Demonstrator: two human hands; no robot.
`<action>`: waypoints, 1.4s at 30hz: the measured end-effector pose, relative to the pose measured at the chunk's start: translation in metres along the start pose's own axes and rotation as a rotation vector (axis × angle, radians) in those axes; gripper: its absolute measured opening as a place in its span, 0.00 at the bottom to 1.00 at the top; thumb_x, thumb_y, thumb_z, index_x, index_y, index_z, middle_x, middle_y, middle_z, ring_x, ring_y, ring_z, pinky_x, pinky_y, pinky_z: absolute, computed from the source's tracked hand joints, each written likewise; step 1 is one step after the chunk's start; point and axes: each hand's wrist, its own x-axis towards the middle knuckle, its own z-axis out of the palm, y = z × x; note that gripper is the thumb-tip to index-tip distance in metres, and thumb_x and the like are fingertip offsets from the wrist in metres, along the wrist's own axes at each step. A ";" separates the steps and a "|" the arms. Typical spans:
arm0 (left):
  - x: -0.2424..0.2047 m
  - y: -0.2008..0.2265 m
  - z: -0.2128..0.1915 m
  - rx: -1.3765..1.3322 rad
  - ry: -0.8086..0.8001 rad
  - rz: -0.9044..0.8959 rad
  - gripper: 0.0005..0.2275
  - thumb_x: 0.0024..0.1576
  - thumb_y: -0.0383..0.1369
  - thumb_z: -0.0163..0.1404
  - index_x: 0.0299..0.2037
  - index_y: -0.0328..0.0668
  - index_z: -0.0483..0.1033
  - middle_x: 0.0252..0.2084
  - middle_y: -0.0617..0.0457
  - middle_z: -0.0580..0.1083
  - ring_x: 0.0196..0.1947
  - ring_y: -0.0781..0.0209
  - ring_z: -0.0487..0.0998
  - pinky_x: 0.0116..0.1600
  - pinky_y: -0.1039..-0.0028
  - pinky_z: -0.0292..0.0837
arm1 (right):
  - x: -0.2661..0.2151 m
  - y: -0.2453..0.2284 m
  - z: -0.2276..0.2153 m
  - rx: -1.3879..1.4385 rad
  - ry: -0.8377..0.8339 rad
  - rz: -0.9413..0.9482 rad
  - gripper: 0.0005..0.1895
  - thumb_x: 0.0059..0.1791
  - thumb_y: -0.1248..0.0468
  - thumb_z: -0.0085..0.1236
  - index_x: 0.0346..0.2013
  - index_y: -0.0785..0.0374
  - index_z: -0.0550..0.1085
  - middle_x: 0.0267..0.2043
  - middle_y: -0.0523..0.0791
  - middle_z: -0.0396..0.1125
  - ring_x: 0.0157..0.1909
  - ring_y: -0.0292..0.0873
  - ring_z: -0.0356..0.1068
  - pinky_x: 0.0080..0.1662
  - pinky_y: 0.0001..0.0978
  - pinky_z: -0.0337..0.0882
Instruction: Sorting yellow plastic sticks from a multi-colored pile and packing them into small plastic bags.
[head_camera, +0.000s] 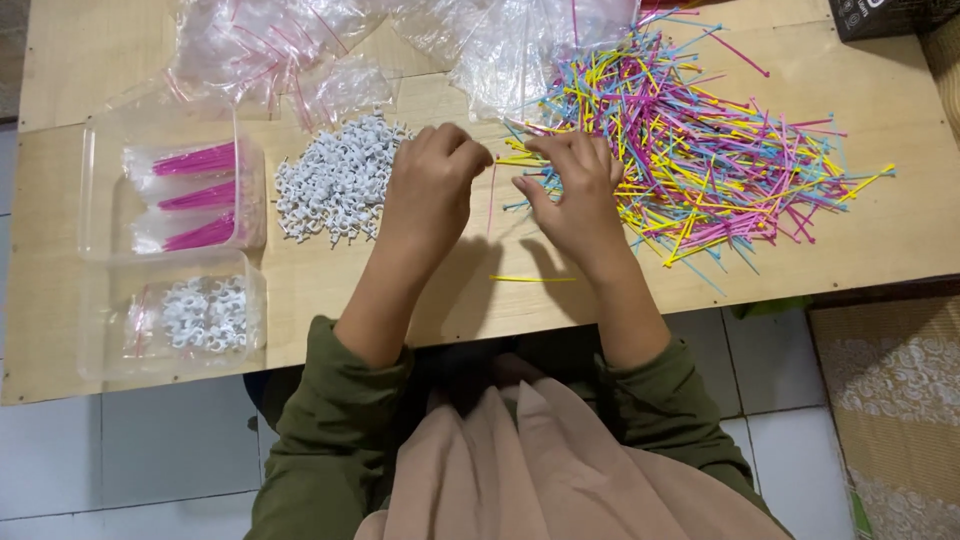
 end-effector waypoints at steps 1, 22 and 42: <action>-0.005 0.005 -0.004 -0.001 0.001 0.001 0.04 0.60 0.27 0.53 0.36 0.52 0.77 0.35 0.59 0.68 0.35 0.58 0.73 0.39 0.69 0.65 | -0.004 -0.003 -0.004 -0.001 0.001 0.000 0.20 0.50 0.55 0.66 0.54 0.53 0.74 0.47 0.43 0.63 0.51 0.49 0.60 0.49 0.44 0.55; -0.052 0.057 0.039 -0.272 -0.467 -0.242 0.07 0.54 0.35 0.57 0.42 0.55 0.80 0.43 0.53 0.75 0.45 0.48 0.77 0.48 0.57 0.71 | -0.079 0.055 -0.027 -0.113 -0.106 0.164 0.04 0.52 0.57 0.64 0.41 0.49 0.81 0.44 0.41 0.69 0.52 0.46 0.62 0.53 0.44 0.53; -0.028 0.032 0.130 0.021 -0.113 -0.087 0.02 0.45 0.27 0.58 0.26 0.46 0.79 0.31 0.53 0.73 0.34 0.52 0.76 0.33 0.65 0.70 | -0.056 0.063 0.014 -0.326 -0.173 0.182 0.06 0.54 0.62 0.55 0.33 0.58 0.74 0.39 0.44 0.62 0.48 0.50 0.58 0.51 0.49 0.51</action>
